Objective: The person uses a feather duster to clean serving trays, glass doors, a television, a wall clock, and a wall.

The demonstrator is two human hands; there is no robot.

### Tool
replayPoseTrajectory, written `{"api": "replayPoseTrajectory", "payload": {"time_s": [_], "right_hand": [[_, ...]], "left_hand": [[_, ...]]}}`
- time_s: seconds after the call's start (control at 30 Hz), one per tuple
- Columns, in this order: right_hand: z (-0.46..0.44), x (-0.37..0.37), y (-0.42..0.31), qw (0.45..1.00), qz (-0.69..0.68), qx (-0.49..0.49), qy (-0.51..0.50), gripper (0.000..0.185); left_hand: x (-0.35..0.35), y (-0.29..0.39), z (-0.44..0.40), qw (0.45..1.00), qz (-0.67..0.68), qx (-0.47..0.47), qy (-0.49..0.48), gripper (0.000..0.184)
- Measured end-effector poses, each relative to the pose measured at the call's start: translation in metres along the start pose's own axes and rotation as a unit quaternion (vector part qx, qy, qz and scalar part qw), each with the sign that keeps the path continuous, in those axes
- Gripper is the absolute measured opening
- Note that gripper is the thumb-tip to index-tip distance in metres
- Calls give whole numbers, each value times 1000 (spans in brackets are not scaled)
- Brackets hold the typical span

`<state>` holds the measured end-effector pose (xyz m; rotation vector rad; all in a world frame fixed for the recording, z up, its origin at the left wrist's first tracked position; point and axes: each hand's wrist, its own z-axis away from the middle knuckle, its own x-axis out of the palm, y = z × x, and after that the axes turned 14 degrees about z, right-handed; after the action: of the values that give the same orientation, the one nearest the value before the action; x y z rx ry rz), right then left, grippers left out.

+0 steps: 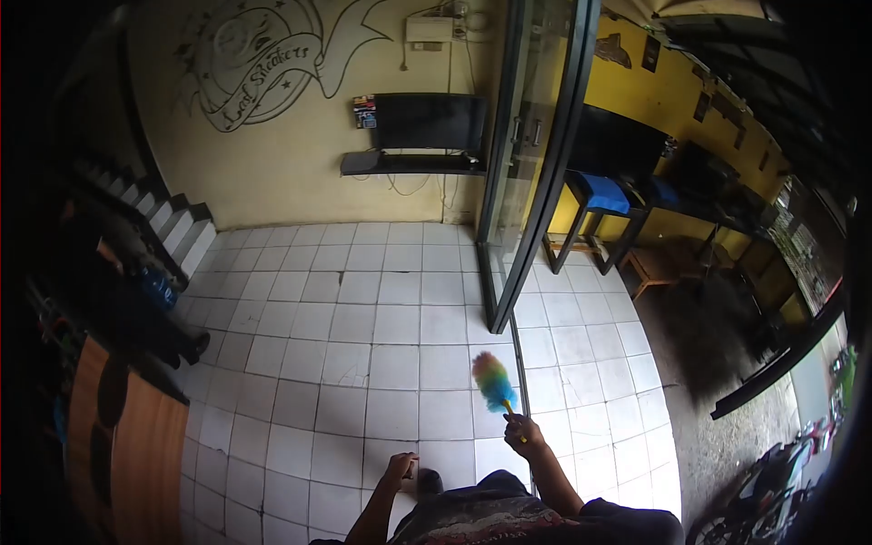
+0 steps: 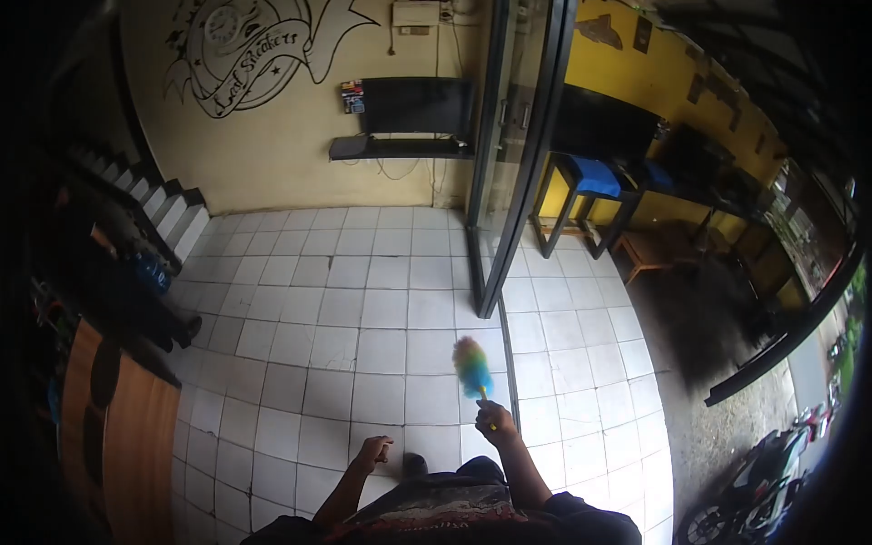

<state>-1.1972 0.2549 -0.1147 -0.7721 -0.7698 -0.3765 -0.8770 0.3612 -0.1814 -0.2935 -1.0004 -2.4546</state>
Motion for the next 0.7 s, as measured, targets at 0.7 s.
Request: {"api": "replayPoseTrajectory", "payload": {"time_s": [0.7], "right_hand": [[-166,33,-326,681,395,-506,353,33]], "left_hand": [[221,173,-232,999,-23,23,-1,13]]}}
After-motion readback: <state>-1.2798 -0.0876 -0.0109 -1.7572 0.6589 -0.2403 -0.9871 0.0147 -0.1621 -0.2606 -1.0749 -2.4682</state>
